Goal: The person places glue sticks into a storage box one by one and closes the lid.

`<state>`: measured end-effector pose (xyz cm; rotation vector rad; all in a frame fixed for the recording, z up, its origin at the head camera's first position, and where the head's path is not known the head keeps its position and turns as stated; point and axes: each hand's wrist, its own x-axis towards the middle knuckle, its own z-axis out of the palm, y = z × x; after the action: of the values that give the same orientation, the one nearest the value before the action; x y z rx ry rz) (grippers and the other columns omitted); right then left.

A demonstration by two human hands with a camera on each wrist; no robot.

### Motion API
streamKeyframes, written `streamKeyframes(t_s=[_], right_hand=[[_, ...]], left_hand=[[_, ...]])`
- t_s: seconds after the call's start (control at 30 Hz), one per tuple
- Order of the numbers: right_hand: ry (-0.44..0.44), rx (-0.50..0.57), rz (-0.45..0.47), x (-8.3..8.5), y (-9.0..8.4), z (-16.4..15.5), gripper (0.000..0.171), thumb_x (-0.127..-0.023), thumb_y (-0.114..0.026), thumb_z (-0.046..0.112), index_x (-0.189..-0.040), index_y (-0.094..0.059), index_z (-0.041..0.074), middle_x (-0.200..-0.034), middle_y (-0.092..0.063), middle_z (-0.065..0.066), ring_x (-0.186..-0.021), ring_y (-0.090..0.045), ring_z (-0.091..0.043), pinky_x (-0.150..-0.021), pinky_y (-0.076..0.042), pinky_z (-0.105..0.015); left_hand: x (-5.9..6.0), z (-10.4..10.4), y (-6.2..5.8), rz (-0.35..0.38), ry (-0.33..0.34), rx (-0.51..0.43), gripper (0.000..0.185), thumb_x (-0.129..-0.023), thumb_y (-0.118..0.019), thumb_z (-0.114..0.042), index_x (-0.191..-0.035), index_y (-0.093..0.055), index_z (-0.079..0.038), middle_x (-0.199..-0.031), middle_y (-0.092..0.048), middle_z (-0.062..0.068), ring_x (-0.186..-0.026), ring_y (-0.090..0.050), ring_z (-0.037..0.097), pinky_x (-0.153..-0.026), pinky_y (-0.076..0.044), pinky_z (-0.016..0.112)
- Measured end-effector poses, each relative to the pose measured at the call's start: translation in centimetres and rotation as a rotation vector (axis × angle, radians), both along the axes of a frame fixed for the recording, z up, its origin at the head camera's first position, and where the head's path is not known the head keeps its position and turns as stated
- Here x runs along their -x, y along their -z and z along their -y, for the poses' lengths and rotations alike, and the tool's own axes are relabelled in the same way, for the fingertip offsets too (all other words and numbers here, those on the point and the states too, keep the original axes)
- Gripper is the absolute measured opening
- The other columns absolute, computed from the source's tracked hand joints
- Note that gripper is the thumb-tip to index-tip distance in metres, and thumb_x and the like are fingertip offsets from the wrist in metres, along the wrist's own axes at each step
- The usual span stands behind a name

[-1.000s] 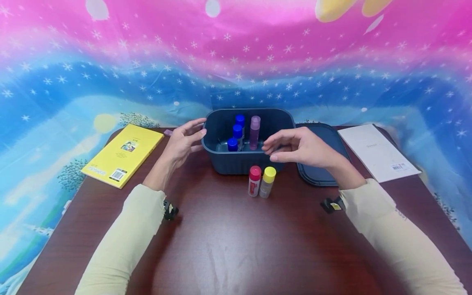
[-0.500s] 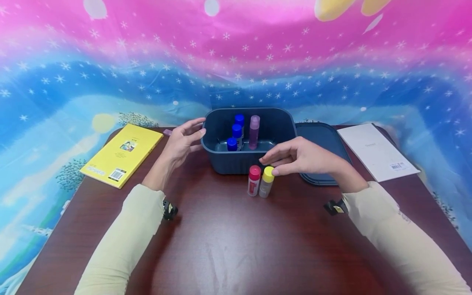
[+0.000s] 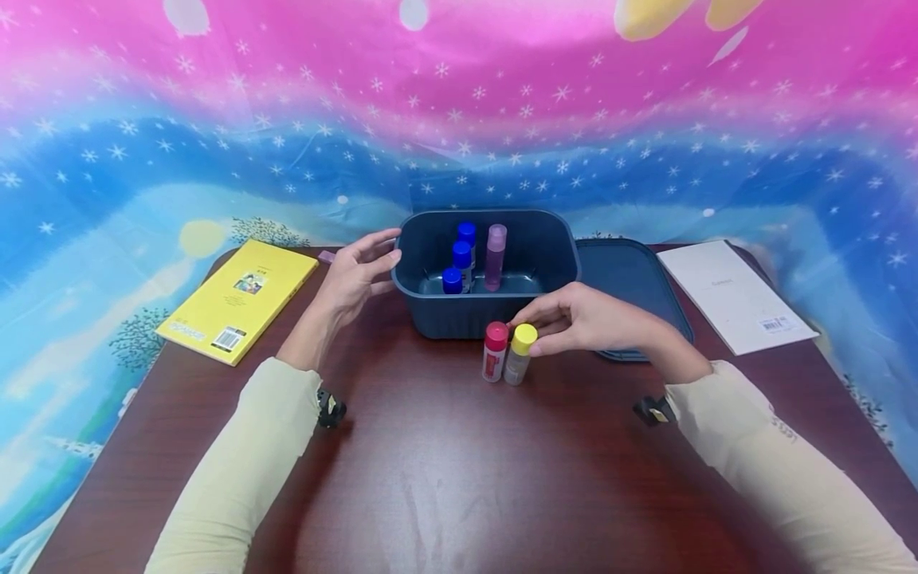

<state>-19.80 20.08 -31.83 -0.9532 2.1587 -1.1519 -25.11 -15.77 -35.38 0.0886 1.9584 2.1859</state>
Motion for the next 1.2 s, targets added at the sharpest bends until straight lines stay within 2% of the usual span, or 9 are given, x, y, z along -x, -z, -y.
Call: streamKeyframes(t_s=[0.37,0.67,0.9,1.07,1.2], right_hand=[[0.006,-0.022,-0.065,0.0,0.0,-0.4,0.035,-0.093,-0.076,0.017,-0.126,-0.07,0.007,-0.117,-0.071,-0.003,-0.104,-0.069,-0.017,-0.088,-0.058,-0.031],[0.033,-0.003,-0.095,0.2,-0.9,-1.0,0.036,-0.093,-0.076,0.014,-0.128,-0.069,0.007,-0.118,-0.071,-0.004,-0.1,-0.069,-0.017,-0.084,-0.06,-0.034],[0.076,0.043,-0.184,0.3,-1.8,-1.6,0.031,-0.093,-0.076,0.01,-0.124,-0.072,0.011,-0.118,-0.071,-0.002,-0.098,-0.069,-0.019,-0.077,-0.061,-0.034],[0.122,0.041,-0.256,0.6,-2.7,-1.7,0.03,-0.092,-0.076,0.011,-0.122,-0.073,0.012,-0.116,-0.071,0.0,-0.103,-0.064,-0.02,-0.077,-0.061,-0.034],[0.152,0.051,-0.278,0.7,-3.3,-1.6,0.03,-0.092,-0.076,0.01,-0.122,-0.073,0.012,-0.116,-0.072,-0.001,-0.102,-0.065,-0.019,-0.077,-0.061,-0.033]], left_hand=[[0.0,-0.1,0.0,0.001,0.005,-0.01,0.052,-0.102,-0.063,-0.014,-0.152,-0.048,-0.012,-0.157,-0.04,0.014,-0.14,-0.044,0.031,-0.106,-0.044,0.054],[0.1,0.1,0.0,0.0,0.007,-0.003,0.053,-0.102,-0.063,-0.016,-0.152,-0.048,-0.012,-0.156,-0.041,0.013,-0.139,-0.045,0.031,-0.106,-0.045,0.053],[0.0,0.1,-0.2,0.003,0.004,-0.001,0.053,-0.101,-0.064,-0.016,-0.152,-0.048,-0.013,-0.156,-0.042,0.013,-0.138,-0.047,0.031,-0.105,-0.046,0.051],[0.0,0.1,0.0,0.01,0.002,-0.007,0.053,-0.101,-0.064,-0.016,-0.152,-0.049,-0.013,-0.155,-0.042,0.013,-0.137,-0.048,0.031,-0.103,-0.048,0.05],[0.1,0.1,0.0,0.005,0.003,-0.013,0.053,-0.101,-0.064,-0.017,-0.152,-0.049,-0.013,-0.155,-0.042,0.013,-0.137,-0.048,0.031,-0.102,-0.048,0.05]])
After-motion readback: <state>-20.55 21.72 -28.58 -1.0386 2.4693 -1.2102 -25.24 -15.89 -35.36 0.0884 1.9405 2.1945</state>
